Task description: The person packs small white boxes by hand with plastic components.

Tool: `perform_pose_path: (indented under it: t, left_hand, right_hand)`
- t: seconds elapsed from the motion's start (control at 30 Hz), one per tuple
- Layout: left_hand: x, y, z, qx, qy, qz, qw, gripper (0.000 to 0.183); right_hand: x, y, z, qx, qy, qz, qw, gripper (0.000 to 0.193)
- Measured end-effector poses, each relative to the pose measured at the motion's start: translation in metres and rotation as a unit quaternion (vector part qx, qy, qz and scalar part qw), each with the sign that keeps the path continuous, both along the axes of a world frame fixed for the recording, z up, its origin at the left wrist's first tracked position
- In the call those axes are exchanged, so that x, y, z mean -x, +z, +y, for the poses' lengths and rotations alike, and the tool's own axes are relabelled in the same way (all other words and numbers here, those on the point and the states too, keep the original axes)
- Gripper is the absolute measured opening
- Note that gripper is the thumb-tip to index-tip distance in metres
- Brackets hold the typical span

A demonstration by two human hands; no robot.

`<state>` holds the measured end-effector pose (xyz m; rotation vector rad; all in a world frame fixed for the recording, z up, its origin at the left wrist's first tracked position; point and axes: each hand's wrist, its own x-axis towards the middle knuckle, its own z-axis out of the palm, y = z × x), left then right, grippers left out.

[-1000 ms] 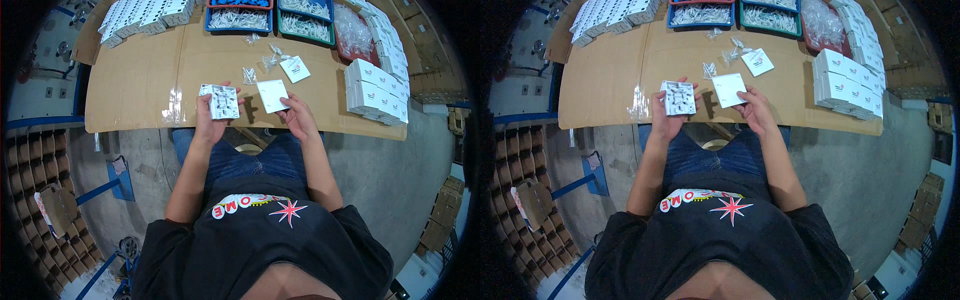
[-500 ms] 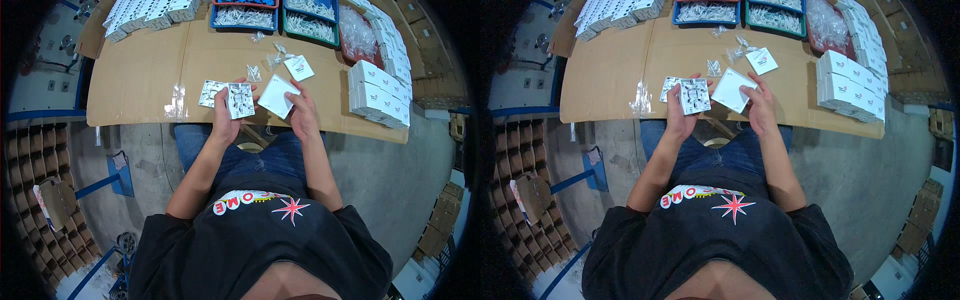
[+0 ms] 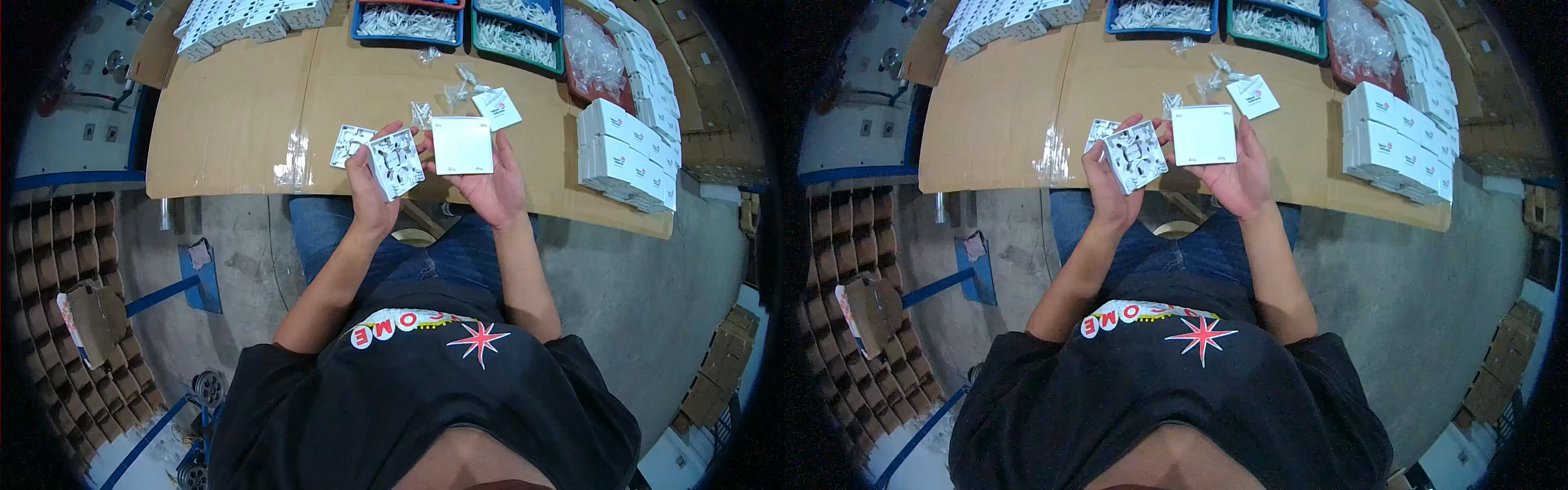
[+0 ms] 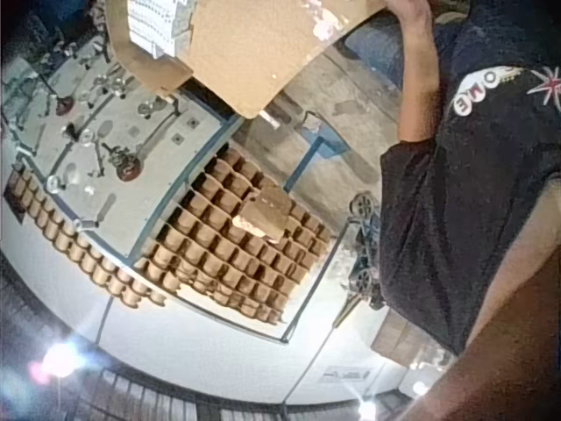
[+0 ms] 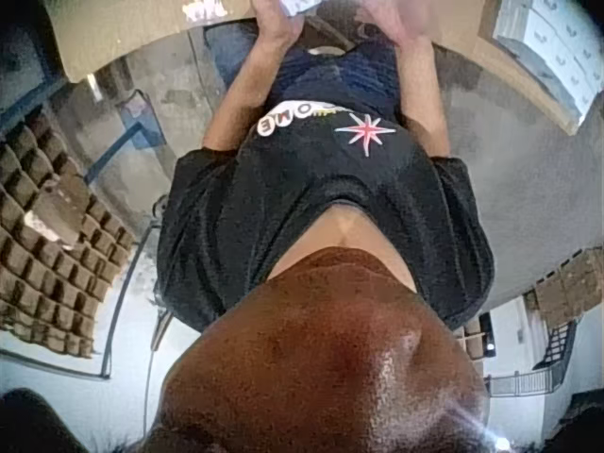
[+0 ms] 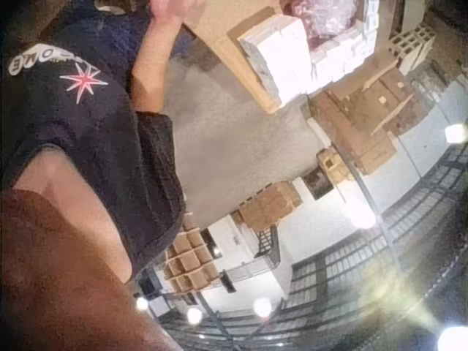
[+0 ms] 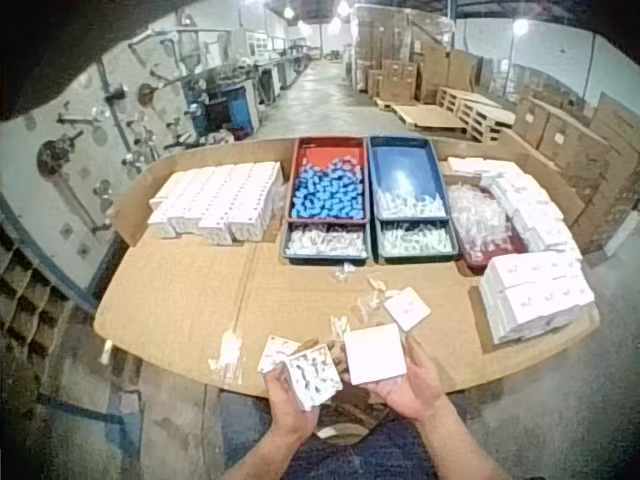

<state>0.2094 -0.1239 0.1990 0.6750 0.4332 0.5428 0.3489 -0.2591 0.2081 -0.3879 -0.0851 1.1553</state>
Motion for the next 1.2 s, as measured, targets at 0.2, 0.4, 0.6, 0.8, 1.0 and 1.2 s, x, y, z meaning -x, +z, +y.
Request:
perform_pose_path:
  t: [0.2,0.4,0.6,0.8,1.0,1.2]
  left_hand:
    - [-0.002,0.005,-0.003,-0.017,0.05,0.032,0.998,0.063]
    - [-0.007,0.012,-0.012,-0.009,0.077,-0.001,0.997,0.061]
    - [-0.007,0.023,-0.019,-0.03,0.094,0.028,0.995,0.057]
    - [-0.004,0.018,-0.019,-0.075,0.095,0.034,0.992,0.06]
    - [-0.005,0.017,-0.019,-0.061,0.09,0.013,0.994,0.06]
    - [-0.003,0.011,-0.016,-0.1,0.084,0.012,0.991,0.061]
  right_hand:
    - [0.02,0.008,0.009,0.117,-0.074,-0.131,0.982,0.048]
    - [0.054,-0.006,0.032,0.191,-0.155,-0.537,0.807,0.058]
    - [0.062,0.009,0.039,0.218,-0.151,-0.637,0.724,0.054]
    - [0.064,0.005,0.038,0.207,-0.156,-0.633,0.729,0.053]
    - [0.065,0.005,0.038,0.206,-0.169,-0.631,0.729,0.055]
    - [0.066,0.008,0.038,0.202,-0.168,-0.643,0.719,0.057]
